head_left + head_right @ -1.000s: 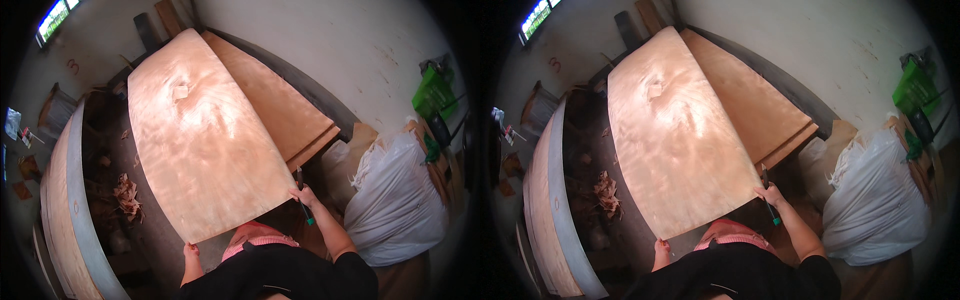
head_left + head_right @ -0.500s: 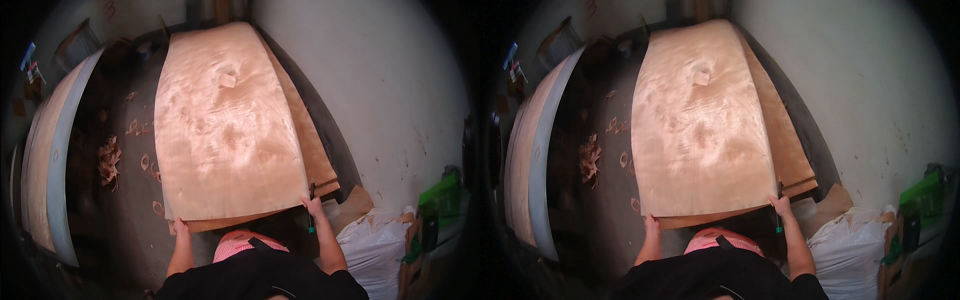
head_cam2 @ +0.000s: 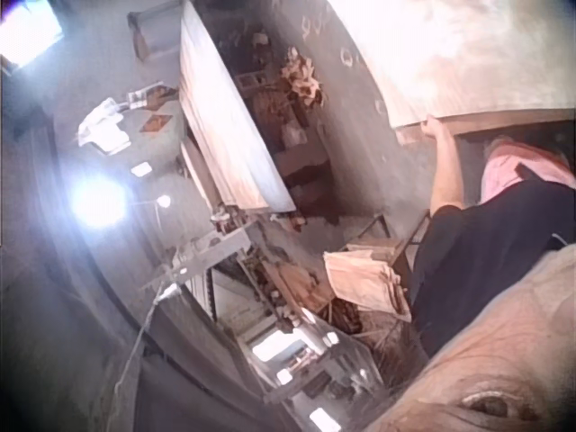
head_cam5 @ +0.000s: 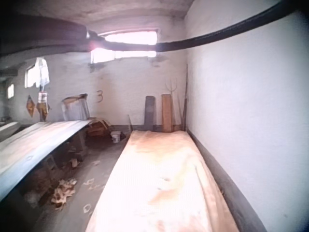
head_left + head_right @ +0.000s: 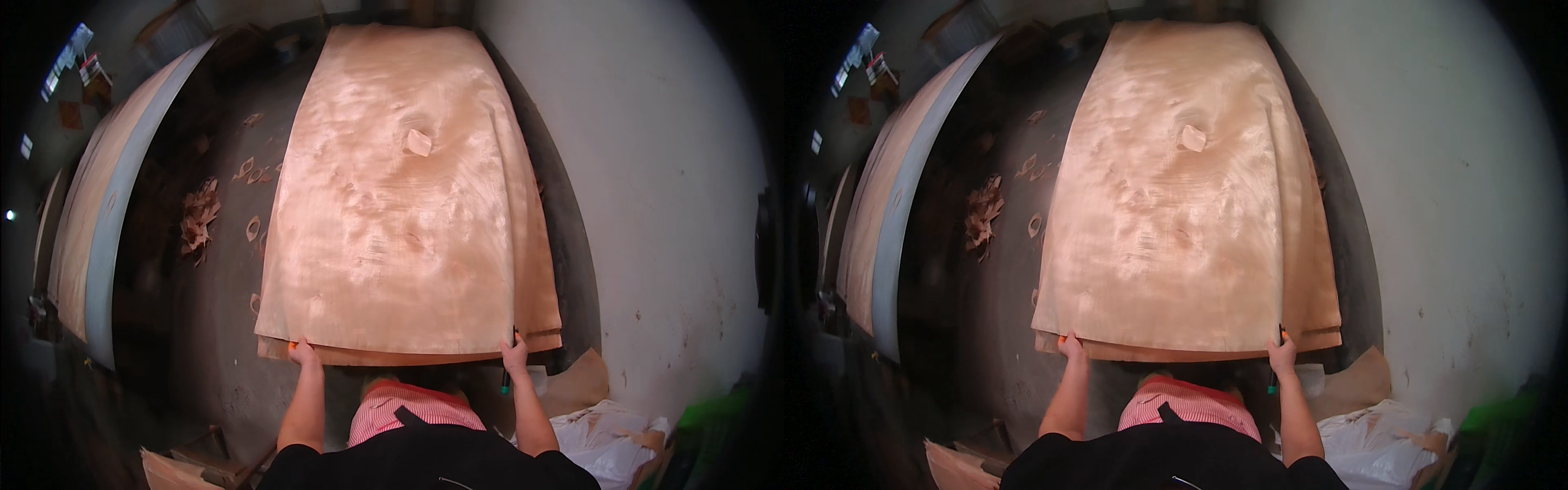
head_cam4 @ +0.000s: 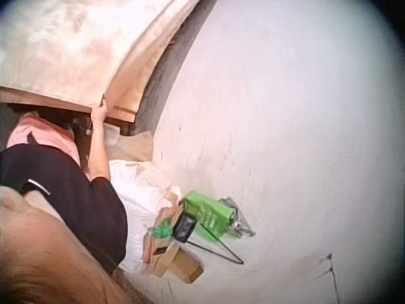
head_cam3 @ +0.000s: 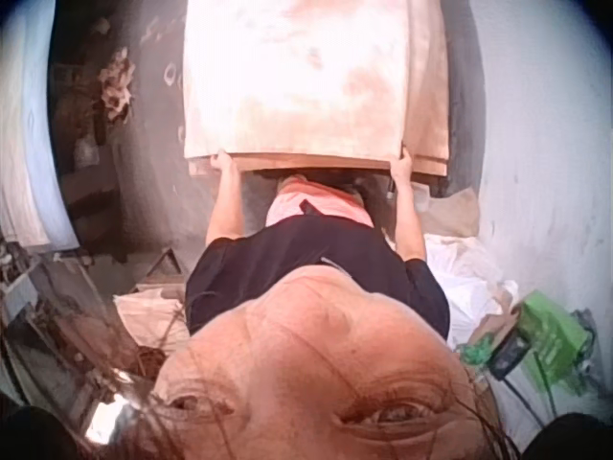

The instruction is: The person uses a utility knife to cut a thin sheet of wood veneer on a large workbench. They trace a curved line on the veneer, cut along the marked path, and then remove the cut piece. The person repeats this process with another sheet of veneer.

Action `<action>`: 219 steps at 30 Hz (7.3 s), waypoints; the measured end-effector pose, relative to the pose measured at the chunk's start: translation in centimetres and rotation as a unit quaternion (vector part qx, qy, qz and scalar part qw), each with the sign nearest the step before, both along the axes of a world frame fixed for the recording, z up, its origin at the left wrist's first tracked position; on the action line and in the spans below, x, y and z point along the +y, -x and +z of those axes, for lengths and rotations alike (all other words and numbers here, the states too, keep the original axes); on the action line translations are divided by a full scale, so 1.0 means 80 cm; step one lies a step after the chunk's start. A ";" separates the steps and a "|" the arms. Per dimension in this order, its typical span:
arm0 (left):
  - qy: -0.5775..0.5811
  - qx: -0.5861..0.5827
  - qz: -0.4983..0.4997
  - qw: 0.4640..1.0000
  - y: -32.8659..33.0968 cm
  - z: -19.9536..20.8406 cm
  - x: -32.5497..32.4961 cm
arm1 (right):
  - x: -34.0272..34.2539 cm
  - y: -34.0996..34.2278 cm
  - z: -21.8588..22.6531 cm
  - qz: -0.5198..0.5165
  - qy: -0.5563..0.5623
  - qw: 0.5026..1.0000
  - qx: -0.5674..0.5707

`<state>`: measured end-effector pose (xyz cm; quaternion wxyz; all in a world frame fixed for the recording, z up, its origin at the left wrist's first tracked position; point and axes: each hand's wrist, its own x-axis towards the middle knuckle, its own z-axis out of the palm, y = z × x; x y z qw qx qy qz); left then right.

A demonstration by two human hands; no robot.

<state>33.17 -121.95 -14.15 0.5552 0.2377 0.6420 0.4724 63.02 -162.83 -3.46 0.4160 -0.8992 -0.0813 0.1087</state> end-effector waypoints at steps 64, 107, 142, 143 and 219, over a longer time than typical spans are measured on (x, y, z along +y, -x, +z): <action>0.275 0.032 0.037 0.960 -0.018 -0.283 -0.007 | 0.004 -0.080 -0.245 0.066 0.425 0.903 0.011; -0.004 0.410 -0.552 0.726 -0.131 -0.192 -0.139 | -0.237 0.055 -0.120 -0.176 0.234 0.956 0.011; -0.120 0.437 -0.640 0.621 0.447 0.083 0.129 | 0.197 0.526 -0.024 0.049 0.124 0.991 0.023; -0.126 0.434 -0.632 0.630 0.452 0.091 0.135 | 0.203 0.531 -0.017 0.044 0.098 0.994 0.015; 0.062 0.486 0.117 0.864 1.331 0.205 1.213 | 1.439 1.022 0.138 0.333 -0.013 0.894 0.301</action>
